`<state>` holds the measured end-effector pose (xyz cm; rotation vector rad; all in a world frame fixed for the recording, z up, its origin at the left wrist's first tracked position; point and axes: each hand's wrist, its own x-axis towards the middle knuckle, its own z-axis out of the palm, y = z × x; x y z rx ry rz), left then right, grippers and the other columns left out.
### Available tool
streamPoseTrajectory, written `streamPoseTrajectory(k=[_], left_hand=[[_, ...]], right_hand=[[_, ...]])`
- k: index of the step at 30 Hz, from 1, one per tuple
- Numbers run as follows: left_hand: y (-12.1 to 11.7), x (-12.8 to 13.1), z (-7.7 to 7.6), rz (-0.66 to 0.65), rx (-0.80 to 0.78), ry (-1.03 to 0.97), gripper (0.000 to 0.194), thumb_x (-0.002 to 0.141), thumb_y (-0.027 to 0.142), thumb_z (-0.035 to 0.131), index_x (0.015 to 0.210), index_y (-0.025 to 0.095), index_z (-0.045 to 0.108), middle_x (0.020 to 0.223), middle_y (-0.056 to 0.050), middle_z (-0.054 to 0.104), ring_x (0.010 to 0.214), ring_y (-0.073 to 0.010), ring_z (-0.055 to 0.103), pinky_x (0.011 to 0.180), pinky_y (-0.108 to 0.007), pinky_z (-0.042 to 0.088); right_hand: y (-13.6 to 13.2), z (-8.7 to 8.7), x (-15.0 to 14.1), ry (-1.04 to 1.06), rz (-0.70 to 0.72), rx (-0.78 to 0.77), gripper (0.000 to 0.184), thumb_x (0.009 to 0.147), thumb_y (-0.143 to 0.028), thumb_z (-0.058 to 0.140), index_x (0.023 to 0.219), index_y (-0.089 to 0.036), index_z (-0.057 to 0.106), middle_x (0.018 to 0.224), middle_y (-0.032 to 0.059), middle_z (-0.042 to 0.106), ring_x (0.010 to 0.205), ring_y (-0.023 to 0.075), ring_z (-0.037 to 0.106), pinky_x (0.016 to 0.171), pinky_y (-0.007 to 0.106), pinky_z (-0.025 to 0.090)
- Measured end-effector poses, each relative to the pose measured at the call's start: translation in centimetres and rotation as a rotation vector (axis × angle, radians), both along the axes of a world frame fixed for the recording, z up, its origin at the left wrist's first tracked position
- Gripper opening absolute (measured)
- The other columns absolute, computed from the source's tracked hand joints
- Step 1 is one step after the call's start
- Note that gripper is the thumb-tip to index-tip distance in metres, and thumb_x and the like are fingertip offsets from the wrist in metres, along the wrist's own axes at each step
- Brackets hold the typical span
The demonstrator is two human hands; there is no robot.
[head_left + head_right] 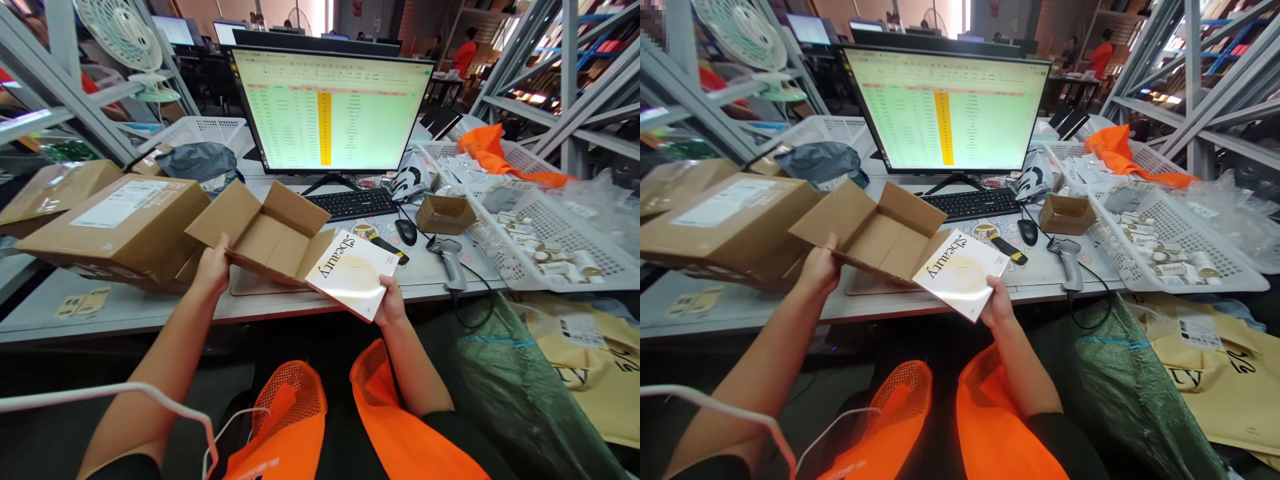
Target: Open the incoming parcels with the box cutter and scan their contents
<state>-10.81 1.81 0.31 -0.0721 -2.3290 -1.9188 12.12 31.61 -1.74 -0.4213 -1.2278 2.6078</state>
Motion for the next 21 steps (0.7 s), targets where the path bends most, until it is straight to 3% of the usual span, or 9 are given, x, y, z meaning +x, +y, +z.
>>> streamPoseTrajectory(k=[3,5,8,11,14,16,17,19,21], left_hand=[[0.6,1.6,-1.7,-0.058,0.112,-0.130,0.049,0.096,0.054,0.060,0.121,0.012,0.066,0.127,-0.018,0.074,0.121,-0.0312,0.071,0.107,-0.050,0.060],[1.3,3.0,-2.6,-0.168,0.139,-0.270,0.049,0.087,0.055,0.072,0.114,0.015,0.071,0.120,-0.017,0.077,0.122,-0.0339,0.071,0.107,-0.050,0.061],[1.5,4.6,-2.7,-0.274,0.155,-0.324,0.063,0.080,0.062,0.077,0.124,0.018,0.071,0.139,-0.018,0.071,0.137,-0.0373,0.063,0.118,-0.054,0.052],[0.7,6.6,-0.6,-0.227,0.032,0.158,0.078,0.085,0.073,0.069,0.146,0.026,0.061,0.163,-0.014,0.052,0.153,-0.0370,0.047,0.129,-0.059,0.037],[0.8,10.0,2.5,-0.470,-0.329,0.713,0.081,0.079,0.071,0.081,0.149,0.037,0.060,0.163,-0.008,0.053,0.159,-0.0389,0.038,0.133,-0.062,0.028],[1.7,12.1,3.7,-0.566,-0.519,0.899,0.067,0.080,0.055,0.087,0.142,0.040,0.066,0.156,-0.006,0.061,0.153,-0.0382,0.047,0.131,-0.061,0.033],[2.2,12.8,4.0,-0.534,-0.537,0.943,0.059,0.082,0.046,0.088,0.138,0.039,0.068,0.152,-0.007,0.064,0.148,-0.0372,0.054,0.128,-0.059,0.040],[3.1,13.1,3.8,-0.324,-0.409,0.906,0.048,0.085,0.037,0.086,0.131,0.029,0.072,0.141,-0.011,0.071,0.135,-0.0356,0.066,0.119,-0.053,0.051],[3.4,12.1,3.3,-0.070,-0.152,0.695,0.048,0.081,0.045,0.090,0.118,0.019,0.075,0.124,-0.015,0.077,0.121,-0.0349,0.073,0.111,-0.049,0.058]], right_hand=[[0.6,1.5,0.8,0.029,0.017,0.118,0.071,0.075,-0.059,0.054,0.131,-0.017,0.065,0.124,0.0165,0.077,0.132,0.0416,0.065,0.112,0.063,0.055],[0.5,2.5,0.9,0.049,0.034,0.191,0.076,0.076,-0.064,0.052,0.135,-0.017,0.064,0.119,0.0164,0.078,0.128,0.0423,0.067,0.109,0.062,0.056],[-0.2,4.3,0.6,0.082,0.063,0.197,0.078,0.074,-0.066,0.061,0.136,-0.018,0.063,0.122,0.0147,0.077,0.123,0.0418,0.070,0.107,0.060,0.058],[-1.8,6.0,-0.5,0.100,0.099,0.074,0.075,0.068,-0.057,0.077,0.130,-0.020,0.064,0.123,0.0125,0.077,0.123,0.0407,0.070,0.108,0.058,0.059],[-4.1,7.4,-2.0,0.095,0.178,-0.015,0.072,0.067,-0.059,0.084,0.125,-0.020,0.065,0.120,0.0117,0.078,0.127,0.0393,0.068,0.109,0.056,0.059],[-5.6,8.2,-2.6,0.124,0.260,-0.018,0.074,0.074,-0.067,0.081,0.128,-0.020,0.064,0.128,0.0120,0.076,0.130,0.0369,0.066,0.109,0.054,0.059],[-6.1,8.6,-2.7,0.164,0.318,0.011,0.075,0.078,-0.072,0.077,0.132,-0.022,0.063,0.135,0.0116,0.073,0.131,0.0356,0.066,0.108,0.053,0.060],[-5.5,8.9,-2.3,0.293,0.449,0.166,0.075,0.088,-0.080,0.064,0.140,-0.026,0.062,0.151,0.0101,0.063,0.135,0.0340,0.063,0.105,0.052,0.061],[-2.4,8.6,-1.2,0.399,0.392,0.499,0.068,0.095,-0.079,0.053,0.140,-0.029,0.065,0.157,0.0089,0.058,0.141,0.0330,0.059,0.110,0.052,0.057]])
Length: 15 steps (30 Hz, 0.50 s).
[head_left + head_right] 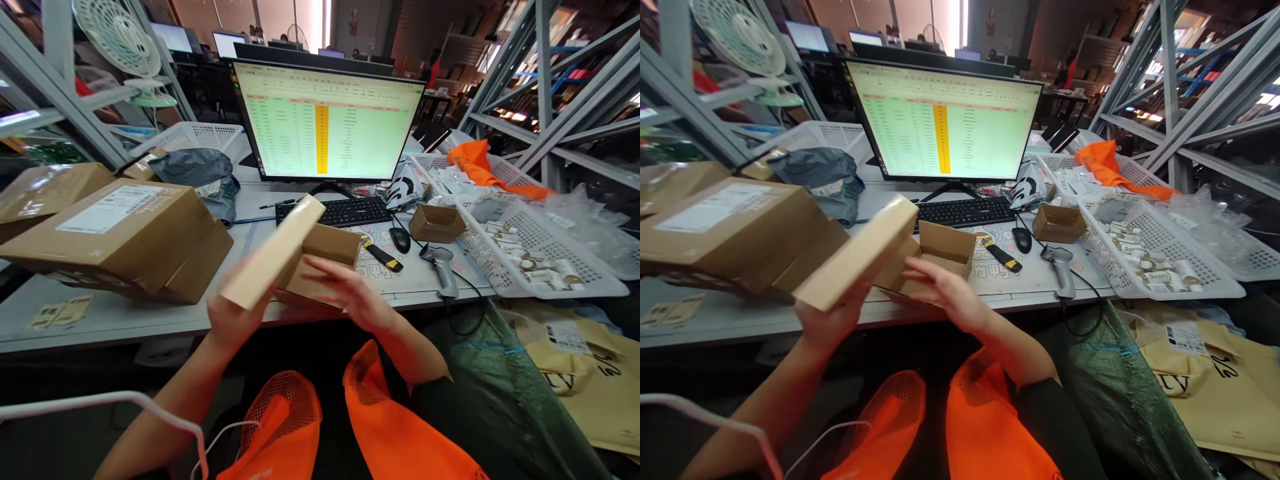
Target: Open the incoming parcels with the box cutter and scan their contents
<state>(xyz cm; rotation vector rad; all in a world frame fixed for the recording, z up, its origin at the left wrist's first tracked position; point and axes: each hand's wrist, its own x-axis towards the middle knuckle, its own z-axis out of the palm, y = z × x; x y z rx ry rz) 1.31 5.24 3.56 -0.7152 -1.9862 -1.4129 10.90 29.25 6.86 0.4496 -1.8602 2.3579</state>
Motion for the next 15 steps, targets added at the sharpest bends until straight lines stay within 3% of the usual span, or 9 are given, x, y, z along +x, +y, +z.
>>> streamPoseTrajectory(k=[1,3,4,5,6,7,9,12,15], left_hand=[[0.0,-0.8,-0.1,0.043,0.178,-0.144,0.051,0.078,0.051,0.092,0.113,0.017,0.075,0.118,-0.015,0.078,0.117,-0.0337,0.075,0.109,-0.047,0.060],[-0.3,-2.5,0.0,0.001,0.503,-0.420,0.056,0.075,0.057,0.093,0.109,0.018,0.073,0.115,-0.011,0.078,0.117,-0.0308,0.074,0.109,-0.043,0.060],[-0.5,-3.2,0.2,-0.060,0.633,-0.517,0.056,0.074,0.055,0.094,0.110,0.019,0.071,0.117,-0.010,0.078,0.120,-0.0299,0.073,0.110,-0.042,0.060],[-0.6,-3.8,0.5,-0.118,0.731,-0.591,0.055,0.074,0.051,0.095,0.112,0.020,0.070,0.121,-0.009,0.078,0.125,-0.0295,0.071,0.112,-0.042,0.059],[-0.6,-4.3,0.8,-0.153,0.802,-0.649,0.053,0.075,0.045,0.095,0.114,0.020,0.070,0.124,-0.010,0.077,0.129,-0.0296,0.069,0.114,-0.043,0.058],[-0.4,-4.6,1.1,-0.170,0.848,-0.698,0.050,0.076,0.041,0.095,0.114,0.020,0.070,0.127,-0.011,0.076,0.133,-0.0304,0.067,0.116,-0.044,0.058],[0.3,-5.0,1.4,-0.186,0.916,-0.766,0.042,0.080,0.035,0.091,0.113,0.019,0.070,0.134,-0.014,0.074,0.139,-0.0325,0.063,0.117,-0.047,0.057],[1.7,-5.1,1.3,-0.242,0.941,-0.799,0.037,0.083,0.034,0.088,0.113,0.019,0.071,0.139,-0.014,0.071,0.140,-0.0345,0.062,0.117,-0.052,0.056],[2.5,-5.0,1.2,-0.282,0.902,-0.743,0.045,0.079,0.040,0.092,0.113,0.019,0.071,0.132,-0.014,0.074,0.137,-0.0345,0.064,0.117,-0.051,0.056]], right_hand=[[2.6,-0.5,0.8,0.078,-0.149,0.176,0.065,0.099,-0.076,0.048,0.137,-0.028,0.069,0.157,0.0103,0.059,0.145,0.0329,0.055,0.115,0.053,0.052],[9.3,-2.3,2.4,0.122,-0.781,0.532,0.060,0.095,-0.071,0.058,0.125,-0.021,0.074,0.145,0.0167,0.065,0.143,0.0355,0.054,0.126,0.056,0.039],[13.0,-3.5,3.2,0.012,-1.074,0.696,0.064,0.092,-0.069,0.060,0.125,-0.016,0.074,0.146,0.0222,0.063,0.144,0.0393,0.053,0.127,0.059,0.035],[16.7,-4.9,3.9,-0.189,-1.265,0.843,0.070,0.088,-0.066,0.063,0.129,-0.009,0.072,0.149,0.0288,0.058,0.145,0.0443,0.050,0.127,0.063,0.033],[20.2,-6.2,4.4,-0.451,-1.328,0.967,0.077,0.086,-0.062,0.066,0.137,-0.005,0.068,0.151,0.0335,0.054,0.146,0.0494,0.047,0.125,0.068,0.031],[23.2,-7.5,4.8,-0.716,-1.288,1.033,0.083,0.081,-0.059,0.071,0.142,-0.003,0.065,0.148,0.0366,0.055,0.144,0.0539,0.048,0.121,0.071,0.032],[27.5,-9.4,5.3,-0.964,-1.158,1.014,0.085,0.072,-0.053,0.079,0.139,-0.003,0.066,0.138,0.0376,0.062,0.137,0.0572,0.053,0.116,0.072,0.037],[29.4,-10.5,5.7,-0.914,-1.097,0.867,0.066,0.058,-0.039,0.082,0.115,-0.007,0.072,0.118,0.0298,0.073,0.126,0.0512,0.062,0.109,0.061,0.047],[27.3,-9.7,6.2,-0.767,-1.118,0.712,0.053,0.057,-0.040,0.078,0.104,-0.016,0.067,0.099,0.0140,0.076,0.103,0.0346,0.072,0.090,0.043,0.058]])
